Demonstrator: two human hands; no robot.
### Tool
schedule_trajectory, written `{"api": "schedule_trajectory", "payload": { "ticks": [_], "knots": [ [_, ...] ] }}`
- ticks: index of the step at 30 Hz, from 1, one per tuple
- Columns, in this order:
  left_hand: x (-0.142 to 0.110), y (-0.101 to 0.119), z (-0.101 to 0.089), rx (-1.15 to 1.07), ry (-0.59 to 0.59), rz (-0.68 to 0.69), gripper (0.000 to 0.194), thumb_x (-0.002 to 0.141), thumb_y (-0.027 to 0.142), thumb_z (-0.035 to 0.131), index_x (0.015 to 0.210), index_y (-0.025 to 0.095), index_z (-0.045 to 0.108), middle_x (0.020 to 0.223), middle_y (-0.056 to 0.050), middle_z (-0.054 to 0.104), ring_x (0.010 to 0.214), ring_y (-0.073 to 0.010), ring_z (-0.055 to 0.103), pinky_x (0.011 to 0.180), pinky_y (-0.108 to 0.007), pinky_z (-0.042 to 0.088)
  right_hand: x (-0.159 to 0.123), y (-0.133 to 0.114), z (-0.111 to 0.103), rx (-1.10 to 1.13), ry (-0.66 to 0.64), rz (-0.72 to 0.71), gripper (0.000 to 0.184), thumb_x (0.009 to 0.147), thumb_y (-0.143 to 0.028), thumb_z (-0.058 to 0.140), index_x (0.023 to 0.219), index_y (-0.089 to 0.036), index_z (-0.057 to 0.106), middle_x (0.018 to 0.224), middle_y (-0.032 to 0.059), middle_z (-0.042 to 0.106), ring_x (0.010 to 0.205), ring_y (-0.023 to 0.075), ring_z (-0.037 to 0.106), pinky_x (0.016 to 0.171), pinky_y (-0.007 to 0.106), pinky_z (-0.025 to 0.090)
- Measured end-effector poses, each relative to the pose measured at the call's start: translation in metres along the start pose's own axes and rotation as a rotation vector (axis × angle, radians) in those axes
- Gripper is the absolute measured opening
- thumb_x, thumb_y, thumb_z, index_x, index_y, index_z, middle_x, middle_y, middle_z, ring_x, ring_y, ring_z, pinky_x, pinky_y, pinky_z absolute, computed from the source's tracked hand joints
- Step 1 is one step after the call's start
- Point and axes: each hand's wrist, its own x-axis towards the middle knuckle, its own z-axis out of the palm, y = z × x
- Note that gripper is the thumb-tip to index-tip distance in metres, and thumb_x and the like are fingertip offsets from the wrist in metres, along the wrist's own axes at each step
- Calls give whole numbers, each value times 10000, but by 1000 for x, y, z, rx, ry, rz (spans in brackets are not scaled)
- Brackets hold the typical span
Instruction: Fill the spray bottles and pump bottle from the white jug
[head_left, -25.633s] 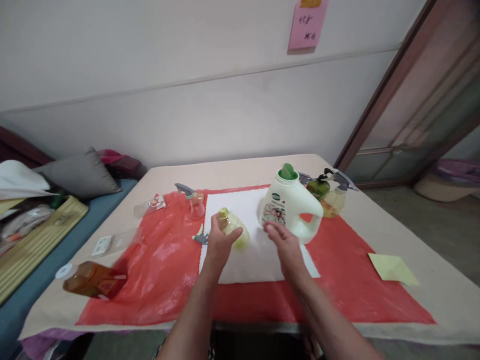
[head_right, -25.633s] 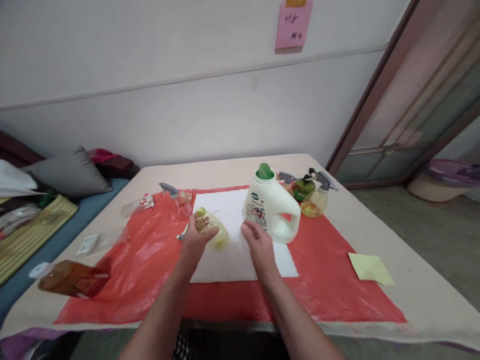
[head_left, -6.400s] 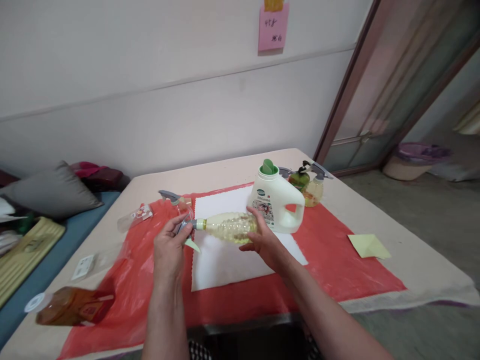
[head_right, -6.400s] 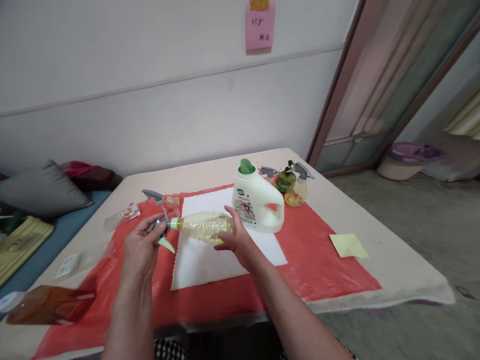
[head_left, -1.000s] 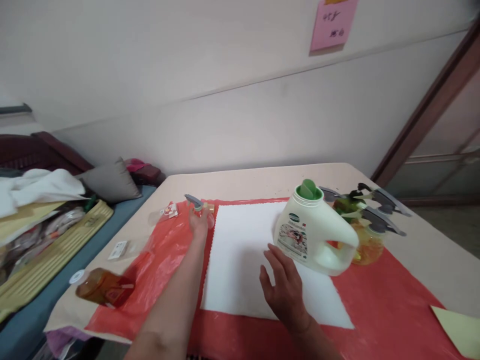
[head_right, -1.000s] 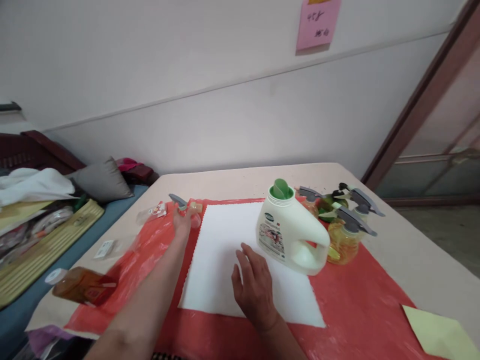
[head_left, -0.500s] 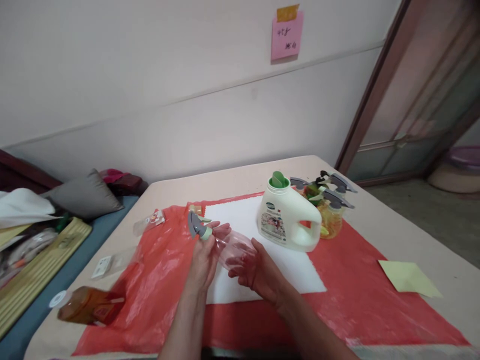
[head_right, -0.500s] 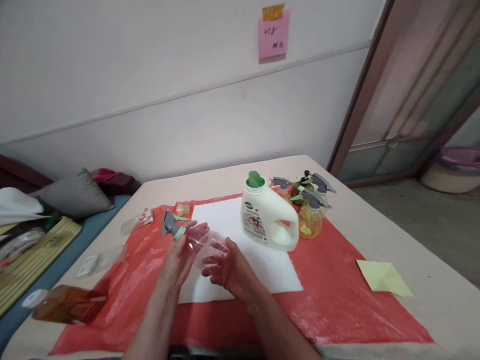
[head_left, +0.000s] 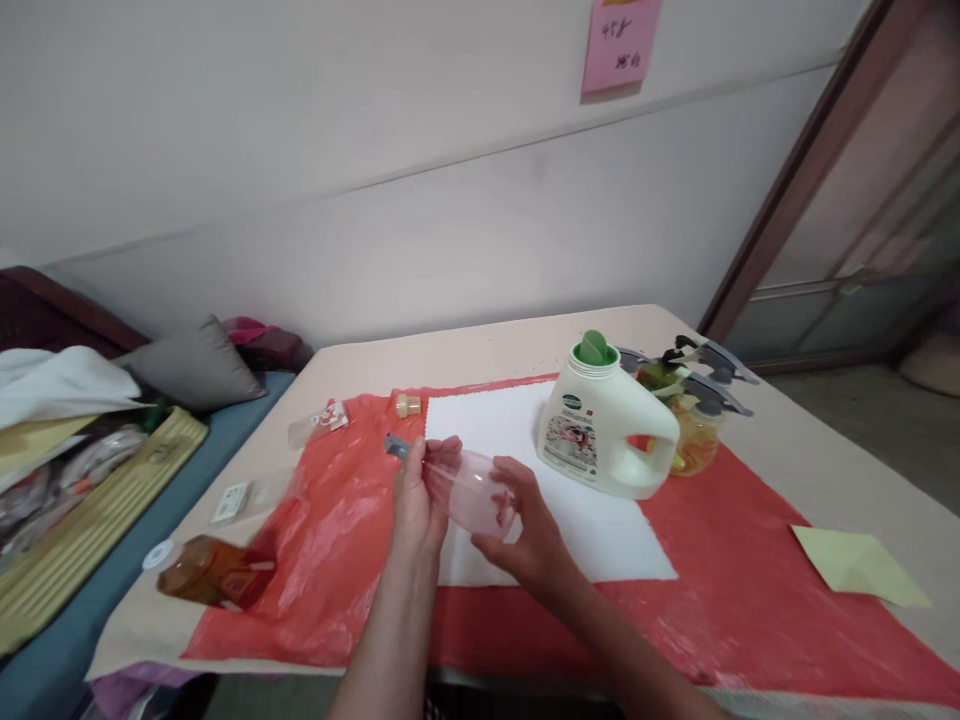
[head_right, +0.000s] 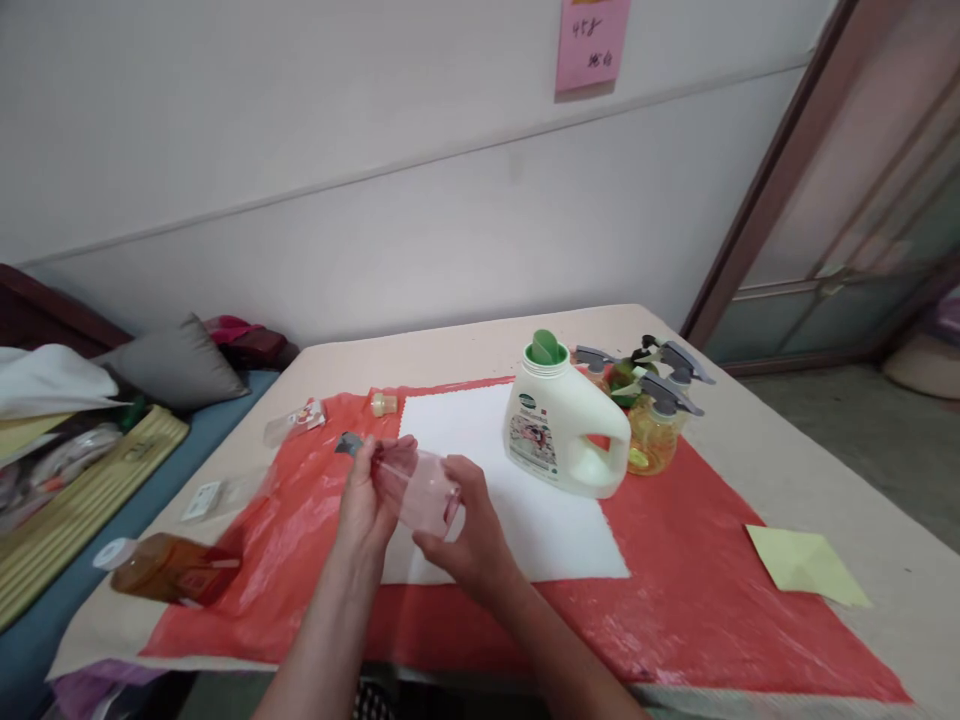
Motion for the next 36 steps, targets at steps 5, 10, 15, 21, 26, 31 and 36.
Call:
{"api": "schedule_trajectory", "payload": {
  "ticks": [5,10,15,21,26,31,36],
  "knots": [
    [4,12,-6,-83,-12,-67,270,702,398,820,745,176,673,761,-36,768,765,-160,729,821,-290,545,-8,-6,0,-101,-50,-6,744,793,-537,730,1428,-290,432,1515,138,438,1394,310,452,1120,540,422],
    [-1,14,-6,127,-141,-30,343,669,446,849,760,150,703,779,-78,772,767,-186,724,815,-314,538,-1,-12,-4,548,-185,648,721,844,-737,554,1340,-218,492,1230,135,623,974,222,668,827,400,558],
    [-4,5,-6,302,-105,121,414,722,539,798,821,144,725,872,-101,778,803,-192,717,792,-306,522,3,-12,-16,17,-302,384,776,656,-335,793,1357,-206,485,1227,101,576,1068,240,612,913,412,528],
    [17,23,-16,97,85,200,392,768,558,743,795,186,621,819,-43,743,860,-185,726,854,-320,524,1,23,-22,-753,-96,-45,829,569,-101,694,1369,-188,496,1298,145,504,1208,319,513,1055,535,470],
    [34,50,-36,95,296,398,466,868,660,564,833,197,599,895,-54,729,945,-183,713,863,-303,522,10,37,-27,-784,37,-23,716,631,-176,689,1316,-195,482,1308,156,496,1195,320,538,971,515,524],
    [47,49,-54,483,304,367,454,820,651,600,870,200,594,795,-41,681,778,-185,688,768,-319,539,19,46,-22,-788,88,74,662,697,-351,731,1289,-225,464,1228,109,590,1104,279,614,918,437,527],
    [66,28,-60,1109,166,242,273,698,455,756,759,221,631,653,-40,653,747,-278,684,742,-377,507,20,69,-18,-838,92,166,507,602,-272,764,1069,-234,571,1051,92,668,1049,301,645,965,482,458]
  ]
}}
